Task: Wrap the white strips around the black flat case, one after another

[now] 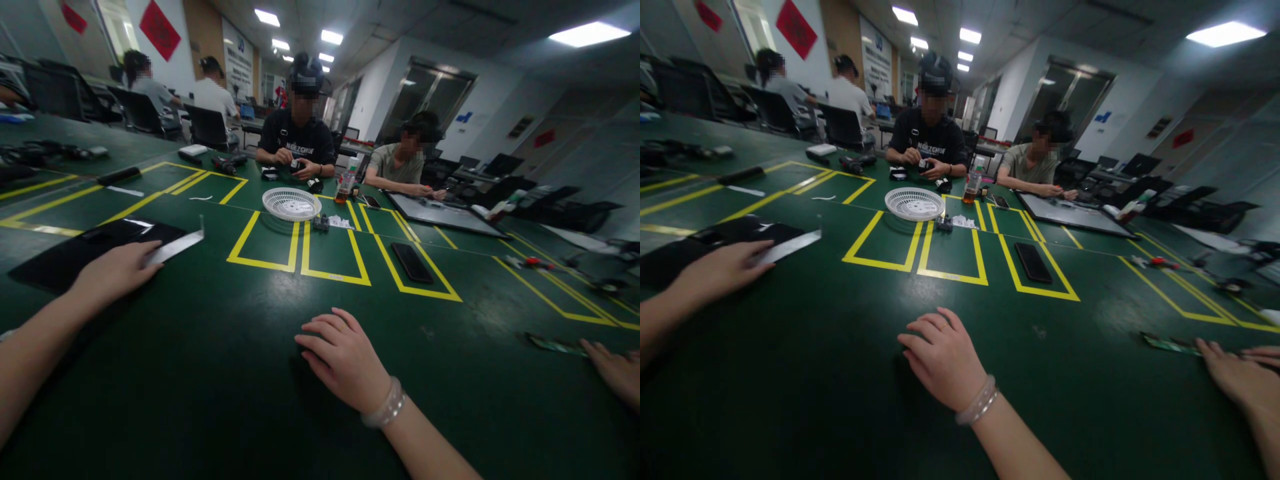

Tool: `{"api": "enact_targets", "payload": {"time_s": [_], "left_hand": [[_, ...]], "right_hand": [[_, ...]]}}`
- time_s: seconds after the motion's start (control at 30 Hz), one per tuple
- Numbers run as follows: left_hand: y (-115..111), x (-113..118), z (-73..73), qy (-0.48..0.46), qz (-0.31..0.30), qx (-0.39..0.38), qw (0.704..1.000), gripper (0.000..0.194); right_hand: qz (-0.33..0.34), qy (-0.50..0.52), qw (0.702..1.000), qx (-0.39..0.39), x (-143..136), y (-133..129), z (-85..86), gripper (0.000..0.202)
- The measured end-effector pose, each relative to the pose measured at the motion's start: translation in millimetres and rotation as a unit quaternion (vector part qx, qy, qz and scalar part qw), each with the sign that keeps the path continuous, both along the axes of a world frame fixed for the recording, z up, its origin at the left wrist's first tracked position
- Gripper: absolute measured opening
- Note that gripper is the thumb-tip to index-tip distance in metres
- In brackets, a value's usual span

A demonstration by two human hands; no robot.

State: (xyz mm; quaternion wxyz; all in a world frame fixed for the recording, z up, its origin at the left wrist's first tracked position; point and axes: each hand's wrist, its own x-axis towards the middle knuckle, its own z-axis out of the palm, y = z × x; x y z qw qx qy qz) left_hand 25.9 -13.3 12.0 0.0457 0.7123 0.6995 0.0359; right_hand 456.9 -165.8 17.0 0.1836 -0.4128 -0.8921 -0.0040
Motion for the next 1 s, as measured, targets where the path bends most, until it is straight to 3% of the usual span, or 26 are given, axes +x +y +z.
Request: {"api": "enact_targets", "payload": {"time_s": [0.13,0.27,0.43,0.53,0.63,0.7,0.8,0.9,0.97,1.0], "left_hand": [[-17,44,-2.6,-0.054,-0.173,0.011,0.983,0.06],[-49,95,-4.5,-0.141,-0.377,0.035,0.915,0.048],[-85,136,-1.0,-0.17,-0.5,0.044,0.848,0.045],[-88,140,0.1,-0.159,-0.517,0.065,0.838,0.043],[-69,123,2.1,-0.115,-0.463,0.114,0.872,0.051],[-47,99,4.0,-0.093,-0.37,0.152,0.912,0.063],[-11,42,1.2,-0.062,-0.162,0.177,0.969,0.084],[18,-26,-14.0,-0.033,0.0,0.184,0.982,0.114],[29,-64,-26.8,-0.045,0.087,0.153,0.983,0.109],[32,-78,-32.1,-0.054,0.096,0.15,0.983,0.103]], "right_hand": [[-0.006,0.002,1.0,0.013,-1,-1,0.9,0.027],[-0.016,0.009,0.999,0.026,-4,-4,2.0,0.026],[-0.006,0.035,0.999,-0.015,-12,-6,1.3,0.019],[-0.008,0.069,0.996,-0.059,-12,-5,1.7,0.014],[-0.038,0.164,0.982,-0.082,-6,-2,2.4,0.017],[-0.08,0.264,0.957,-0.09,-1,3,2.7,0.019],[-0.168,0.419,0.885,-0.118,7,9,4.2,0.03],[-0.207,0.536,0.805,-0.151,10,15,6.8,0.038],[-0.221,0.595,0.756,-0.16,11,17,7.8,0.04],[-0.226,0.621,0.732,-0.164,11,18,7.8,0.041]]}}
